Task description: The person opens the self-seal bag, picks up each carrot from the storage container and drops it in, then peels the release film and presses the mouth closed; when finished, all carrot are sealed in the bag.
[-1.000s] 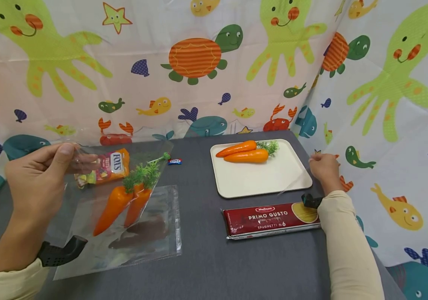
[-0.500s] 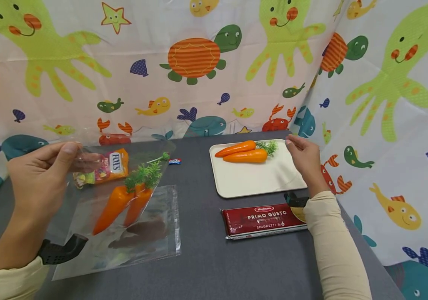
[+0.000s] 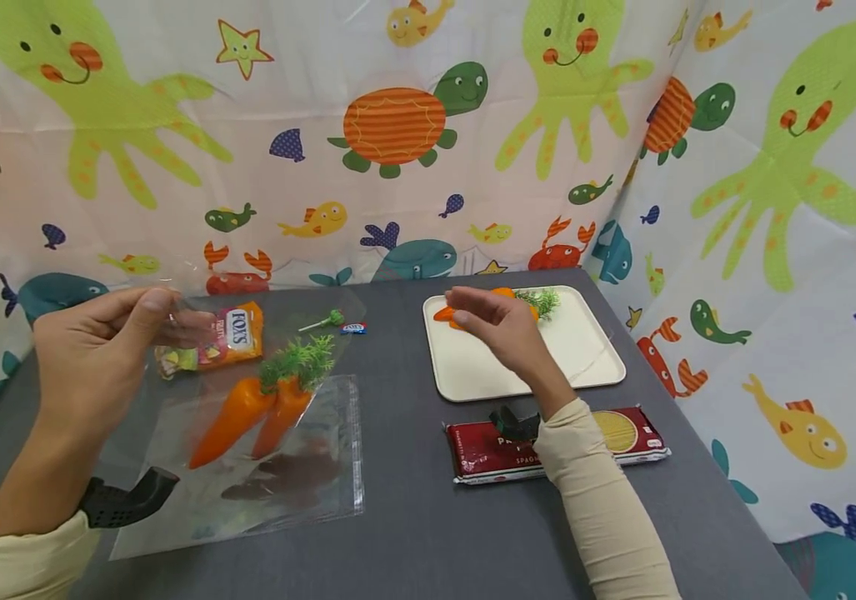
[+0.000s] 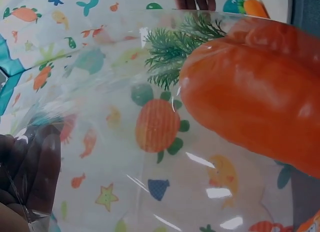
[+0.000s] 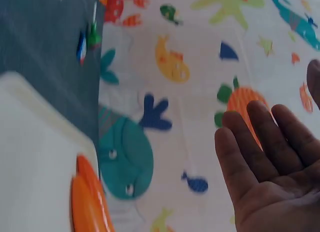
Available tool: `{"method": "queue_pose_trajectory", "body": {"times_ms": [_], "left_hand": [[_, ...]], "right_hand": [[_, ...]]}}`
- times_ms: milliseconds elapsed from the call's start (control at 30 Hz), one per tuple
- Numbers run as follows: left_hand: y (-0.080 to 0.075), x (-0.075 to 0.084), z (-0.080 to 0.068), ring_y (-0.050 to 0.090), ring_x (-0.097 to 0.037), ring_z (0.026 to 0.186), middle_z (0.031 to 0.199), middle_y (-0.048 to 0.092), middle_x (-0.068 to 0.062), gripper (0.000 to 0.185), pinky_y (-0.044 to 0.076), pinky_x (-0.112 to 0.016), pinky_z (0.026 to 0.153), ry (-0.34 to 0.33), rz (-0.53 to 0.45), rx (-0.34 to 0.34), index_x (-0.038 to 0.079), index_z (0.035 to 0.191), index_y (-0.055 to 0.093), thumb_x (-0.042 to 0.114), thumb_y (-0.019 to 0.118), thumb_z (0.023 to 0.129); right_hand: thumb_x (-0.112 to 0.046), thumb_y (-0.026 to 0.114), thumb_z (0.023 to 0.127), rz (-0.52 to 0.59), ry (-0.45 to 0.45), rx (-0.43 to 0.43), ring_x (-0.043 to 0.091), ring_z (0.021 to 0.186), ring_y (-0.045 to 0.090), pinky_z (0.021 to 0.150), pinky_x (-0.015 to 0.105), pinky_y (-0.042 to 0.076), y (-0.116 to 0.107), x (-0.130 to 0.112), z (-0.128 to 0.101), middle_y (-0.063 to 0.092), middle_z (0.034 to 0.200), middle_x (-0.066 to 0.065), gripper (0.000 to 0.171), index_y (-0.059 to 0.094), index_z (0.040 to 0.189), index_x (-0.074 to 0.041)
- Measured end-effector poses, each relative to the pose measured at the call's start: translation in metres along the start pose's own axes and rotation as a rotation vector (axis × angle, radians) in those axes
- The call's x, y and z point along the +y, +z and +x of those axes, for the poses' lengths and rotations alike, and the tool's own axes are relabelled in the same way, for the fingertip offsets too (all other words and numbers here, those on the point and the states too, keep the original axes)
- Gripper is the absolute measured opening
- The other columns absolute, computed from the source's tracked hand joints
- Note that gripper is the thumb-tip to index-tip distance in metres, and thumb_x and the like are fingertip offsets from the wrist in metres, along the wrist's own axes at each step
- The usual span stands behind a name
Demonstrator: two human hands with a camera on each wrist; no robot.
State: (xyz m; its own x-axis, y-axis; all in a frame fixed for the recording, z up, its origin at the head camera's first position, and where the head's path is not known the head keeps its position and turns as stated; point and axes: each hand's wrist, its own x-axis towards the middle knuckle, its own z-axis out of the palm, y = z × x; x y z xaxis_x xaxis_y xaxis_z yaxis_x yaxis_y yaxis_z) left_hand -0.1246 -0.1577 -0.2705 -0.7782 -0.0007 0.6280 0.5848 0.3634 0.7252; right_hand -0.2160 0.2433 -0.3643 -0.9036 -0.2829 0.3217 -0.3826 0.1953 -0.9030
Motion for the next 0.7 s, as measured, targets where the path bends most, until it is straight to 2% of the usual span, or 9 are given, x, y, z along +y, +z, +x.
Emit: {"method": "queue_pose_trajectory", "body": {"times_ms": [167,267,433,567,700], "left_hand": [[0.0,-0.001,0.0,0.071,-0.012,0.073,0.082,0.074,-0.009,0.016,0.055,-0.021,0.065,0.048,-0.007,0.002,-0.005,0.105,0.073,0.0,0.061,0.095],[0.001,-0.001,0.0,0.071,-0.012,0.073,0.082,0.074,-0.011,0.016,0.055,-0.02,0.064,0.082,-0.027,0.001,-0.005,0.103,0.073,-0.003,0.061,0.094],[0.002,-0.001,0.001,0.072,-0.014,0.072,0.082,0.073,-0.013,0.016,0.056,-0.02,0.064,0.104,-0.077,-0.005,-0.006,0.101,0.073,-0.008,0.06,0.093],[0.003,-0.001,0.0,0.072,-0.012,0.072,0.082,0.074,-0.011,0.017,0.056,-0.021,0.065,0.11,-0.057,-0.01,-0.006,0.103,0.073,-0.008,0.06,0.093],[0.003,-0.001,0.0,0.072,-0.012,0.073,0.082,0.074,-0.011,0.018,0.056,-0.021,0.066,0.119,-0.048,-0.01,-0.006,0.105,0.073,-0.009,0.06,0.092]], "right_hand": [[-0.013,0.066,0.095,0.158,-0.042,-0.197,0.026,0.127,0.051,0.098,0.036,0.047,0.035,-0.009,0.003,0.054,0.139,0.014,0.048,0.052,0.14,-0.005],[-0.021,0.069,0.093,0.25,-0.076,-0.28,0.029,0.132,0.045,0.102,0.041,0.043,0.054,-0.012,0.006,0.048,0.144,0.014,0.058,0.047,0.144,-0.005],[-0.033,0.071,0.09,0.336,-0.153,-0.401,0.03,0.135,0.041,0.105,0.046,0.038,0.078,-0.015,0.011,0.043,0.148,0.013,0.072,0.04,0.148,-0.003],[-0.033,0.069,0.091,0.375,-0.201,-0.463,0.033,0.134,0.042,0.106,0.048,0.038,0.09,-0.017,0.012,0.042,0.149,0.014,0.073,0.037,0.148,-0.001],[-0.033,0.069,0.091,0.398,-0.208,-0.466,0.034,0.133,0.043,0.104,0.049,0.04,0.095,-0.02,0.013,0.043,0.148,0.014,0.072,0.039,0.148,-0.001]]}}
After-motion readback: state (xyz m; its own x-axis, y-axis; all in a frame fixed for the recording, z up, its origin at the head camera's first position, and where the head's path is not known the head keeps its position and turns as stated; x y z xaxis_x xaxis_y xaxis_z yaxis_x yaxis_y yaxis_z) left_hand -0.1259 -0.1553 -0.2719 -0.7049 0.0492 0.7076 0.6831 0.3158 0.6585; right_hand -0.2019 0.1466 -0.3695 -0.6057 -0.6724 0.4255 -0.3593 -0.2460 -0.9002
